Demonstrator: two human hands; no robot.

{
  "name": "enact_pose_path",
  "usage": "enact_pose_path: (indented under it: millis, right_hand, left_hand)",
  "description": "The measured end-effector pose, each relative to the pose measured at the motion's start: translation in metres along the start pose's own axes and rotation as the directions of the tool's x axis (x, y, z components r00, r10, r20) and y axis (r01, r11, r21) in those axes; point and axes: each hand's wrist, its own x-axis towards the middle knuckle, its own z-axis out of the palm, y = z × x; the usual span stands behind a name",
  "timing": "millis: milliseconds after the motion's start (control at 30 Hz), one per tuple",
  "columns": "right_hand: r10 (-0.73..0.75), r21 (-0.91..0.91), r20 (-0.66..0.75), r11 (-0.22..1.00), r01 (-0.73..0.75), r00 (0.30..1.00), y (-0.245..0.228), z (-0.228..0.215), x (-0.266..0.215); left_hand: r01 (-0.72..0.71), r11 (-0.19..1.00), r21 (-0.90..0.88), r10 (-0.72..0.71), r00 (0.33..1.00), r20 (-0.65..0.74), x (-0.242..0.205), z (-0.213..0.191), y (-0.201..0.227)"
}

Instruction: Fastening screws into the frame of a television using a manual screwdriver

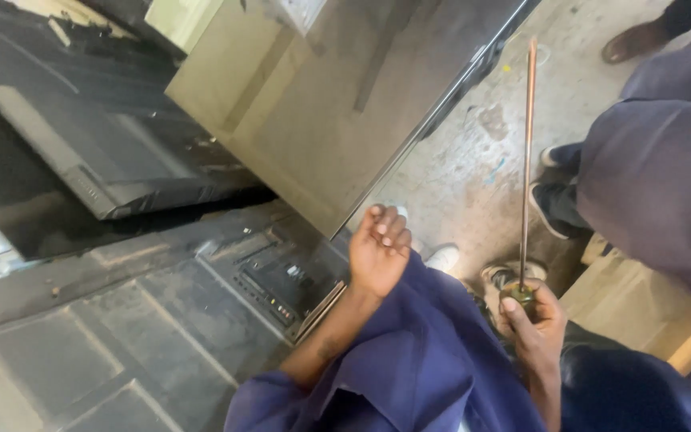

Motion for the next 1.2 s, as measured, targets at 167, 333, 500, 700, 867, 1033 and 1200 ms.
enact_pose_path:
  millis: [167,333,500,700,867,1033,1200]
  right_hand:
    - [-0.111,0.009,-0.014,0.994,0.112,0.994,-0.051,0.029,0.007]
    - [-0.26,0.052,0.121,0.965,0.256,0.958,-0.067,0.054,0.034]
    - [-0.253,0.089,0.156,0.966,0.242,0.955,-0.076,0.093,0.069]
    - [-0.32,-0.161,-0.072,0.938,0.305,0.945,-0.091,0.13,0.1]
    - [-0.368,-0.247,-0.172,0.914,0.322,0.914,-0.106,0.154,0.107]
    - [-0.365,-0.209,-0.15,0.92,0.332,0.919,-0.102,0.159,0.115]
    - [-0.372,-0.172,-0.133,0.921,0.348,0.919,-0.1,0.157,0.12]
  left_hand:
    - [0.094,0.994,-0.047,-0.096,0.994,-0.054,0.029,-0.009,-0.03]
    - [0.204,0.975,-0.083,-0.193,0.973,0.126,0.05,0.02,-0.038]
    - [0.241,0.969,-0.05,-0.225,0.951,0.213,0.071,0.04,-0.038]
    - [0.144,0.979,0.147,-0.163,0.978,0.13,0.087,0.046,-0.033]
    - [0.114,0.962,0.248,-0.151,0.979,0.137,0.098,0.047,-0.027]
    - [0.105,0.96,0.261,-0.146,0.979,0.141,0.107,0.048,-0.023]
    - [0.139,0.964,0.225,-0.17,0.978,0.123,0.109,0.047,-0.021]
